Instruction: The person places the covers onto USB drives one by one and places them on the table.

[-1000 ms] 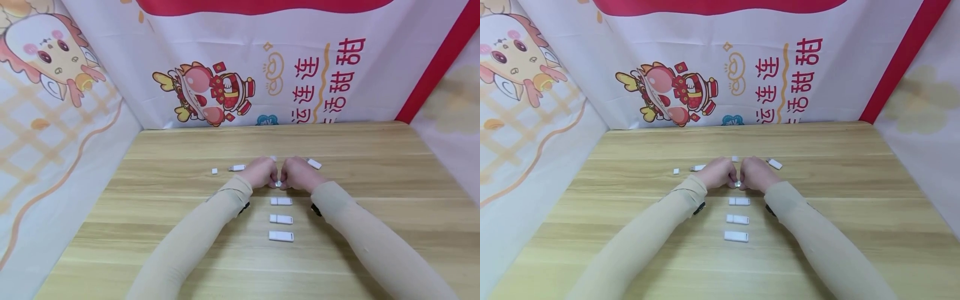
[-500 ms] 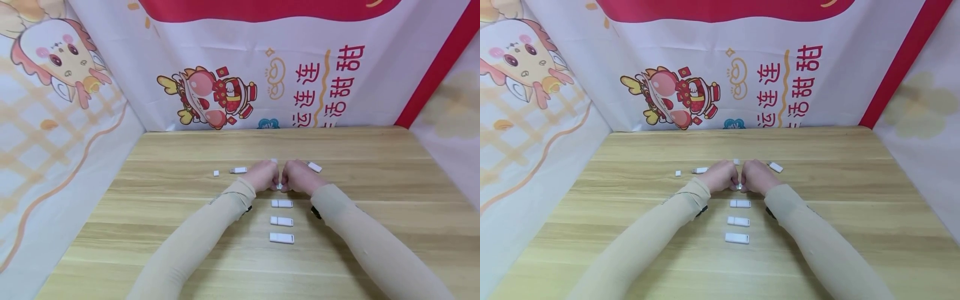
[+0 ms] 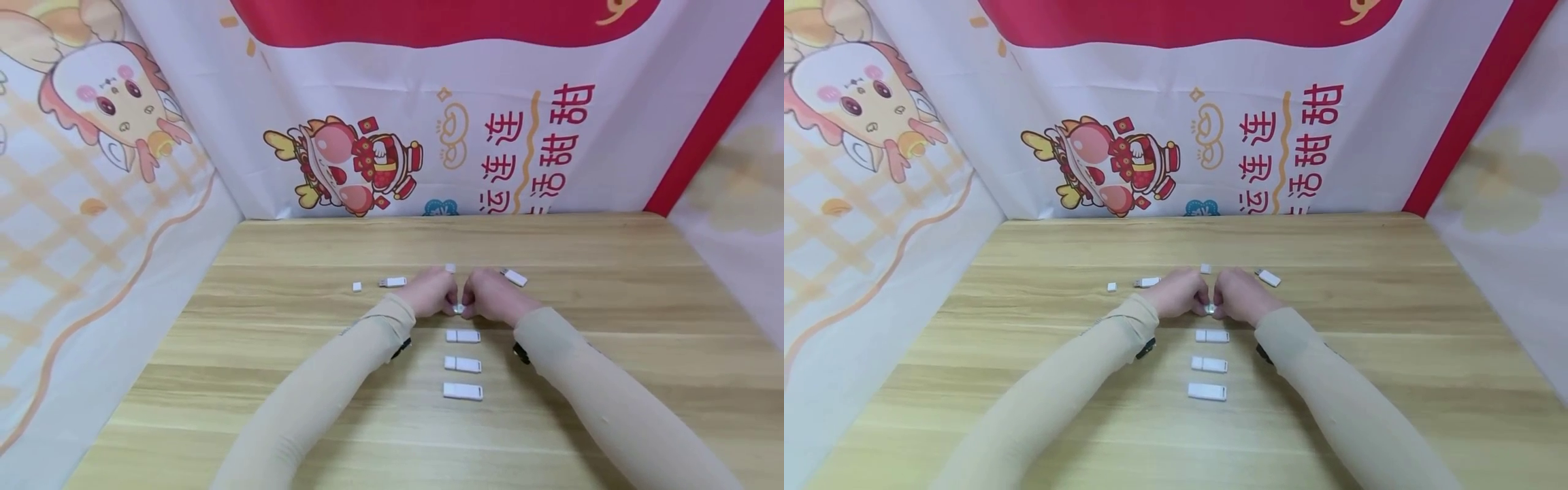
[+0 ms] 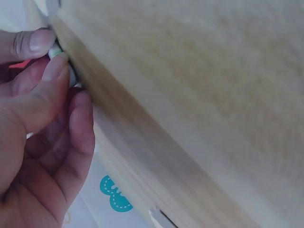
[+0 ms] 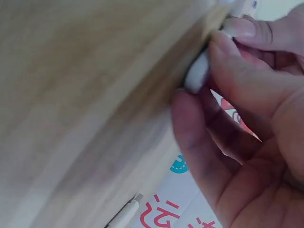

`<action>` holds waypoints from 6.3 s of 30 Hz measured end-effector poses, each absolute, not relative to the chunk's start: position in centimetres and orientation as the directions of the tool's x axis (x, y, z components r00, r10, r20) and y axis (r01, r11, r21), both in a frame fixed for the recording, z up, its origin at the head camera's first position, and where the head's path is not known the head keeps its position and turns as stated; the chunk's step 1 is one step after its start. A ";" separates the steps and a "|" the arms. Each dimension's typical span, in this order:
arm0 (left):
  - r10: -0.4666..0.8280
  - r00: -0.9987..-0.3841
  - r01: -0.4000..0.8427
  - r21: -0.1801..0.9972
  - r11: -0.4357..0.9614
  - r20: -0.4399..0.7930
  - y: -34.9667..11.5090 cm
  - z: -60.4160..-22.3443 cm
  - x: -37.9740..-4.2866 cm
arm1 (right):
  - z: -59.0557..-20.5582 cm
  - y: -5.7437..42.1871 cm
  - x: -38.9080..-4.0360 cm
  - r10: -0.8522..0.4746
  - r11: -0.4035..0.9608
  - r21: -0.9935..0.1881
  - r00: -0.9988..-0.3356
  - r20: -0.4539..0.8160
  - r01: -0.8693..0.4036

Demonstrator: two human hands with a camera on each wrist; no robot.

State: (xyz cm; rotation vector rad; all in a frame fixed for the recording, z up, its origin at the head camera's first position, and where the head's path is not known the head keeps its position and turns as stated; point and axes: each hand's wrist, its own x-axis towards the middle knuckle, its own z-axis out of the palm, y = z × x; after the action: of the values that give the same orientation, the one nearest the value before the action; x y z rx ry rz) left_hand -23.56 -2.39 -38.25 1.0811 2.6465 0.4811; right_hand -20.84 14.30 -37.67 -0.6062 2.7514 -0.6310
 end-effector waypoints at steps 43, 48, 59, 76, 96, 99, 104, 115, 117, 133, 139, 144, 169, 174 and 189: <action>0.618 -0.776 0.556 0.328 0.764 -0.125 -1.4 -38.7 -31.0 | -38.4 23.0 -24.2 -0.251 0.921 -0.315 -0.968 -0.029 -0.229; 0.698 -0.712 0.665 0.247 0.705 -0.074 -1.5 -38.7 -30.3 | -38.2 22.8 -23.6 -0.254 0.923 -0.315 -0.965 -0.063 -0.222; 0.779 -0.626 0.758 0.264 0.596 0.041 -2.9 -36.8 -27.2 | -36.9 21.9 -20.4 -0.299 0.881 -0.383 -0.954 0.001 -0.277; 0.872 -0.366 0.931 0.132 0.341 0.324 -7.5 -32.3 -17.2 | -32.7 18.6 -11.2 -0.565 0.692 -0.164 -0.670 0.482 -0.703; 0.814 -0.213 0.958 -0.050 0.284 0.540 -7.9 -30.9 -10.5 | -31.9 16.5 -6.3 -0.631 0.535 -0.007 -0.405 0.662 -0.845; 0.814 -0.203 0.954 -0.077 0.289 0.544 -7.8 -30.7 -10.0 | -31.8 16.4 -5.9 -0.636 0.528 -0.006 -0.400 0.660 -0.849; 0.810 -0.196 0.952 -0.092 0.293 0.553 -7.7 -30.4 -9.5 | -31.6 16.3 -5.4 -0.634 0.516 -0.018 -0.396 0.664 -0.856; 0.805 -0.222 0.952 -0.055 0.301 0.550 -7.5 -30.1 -8.9 | -31.5 16.0 -5.0 -0.627 0.508 -0.013 -0.380 0.680 -0.861; 0.803 -0.236 0.952 -0.036 0.304 0.547 -7.5 -30.1 -8.8 | -31.5 16.0 -5.1 -0.624 0.506 -0.014 -0.377 0.685 -0.862; 0.774 -0.191 0.958 -0.057 0.280 0.604 -7.5 -29.9 -8.9 | -31.2 15.8 -4.8 -0.608 0.520 -0.044 -0.405 0.683 -0.853; 0.778 -0.196 0.937 -0.119 0.328 0.597 -7.8 -30.0 -9.2 | -31.1 15.8 -4.8 -0.614 0.523 -0.052 -0.418 0.669 -0.851; 0.797 -0.190 0.943 -0.119 0.310 0.573 -8.1 -30.3 -9.4 | -31.2 15.7 -4.9 -0.623 0.516 -0.045 -0.411 0.666 -0.856; 0.811 -0.183 0.948 -0.118 0.295 0.556 -7.7 -29.8 -9.4 | -31.0 15.2 -5.2 -0.632 0.509 0.053 -0.331 0.700 -0.859; 0.815 -0.158 0.942 -0.162 0.293 0.558 -7.6 -30.1 -9.6 | -31.1 15.1 -5.4 -0.641 0.516 0.060 -0.339 0.688 -0.855; 0.798 -0.243 0.942 -0.061 0.330 0.551 -7.0 -31.2 -11.5 | -32.0 15.3 -7.5 -0.605 0.524 -0.040 -0.405 0.686 -0.851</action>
State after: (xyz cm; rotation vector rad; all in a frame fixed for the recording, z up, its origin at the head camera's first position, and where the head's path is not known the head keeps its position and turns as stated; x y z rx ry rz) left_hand -11.51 -6.95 -31.22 2.1168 2.9261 0.5391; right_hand -7.50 15.28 -31.98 -1.7768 3.2425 -0.7809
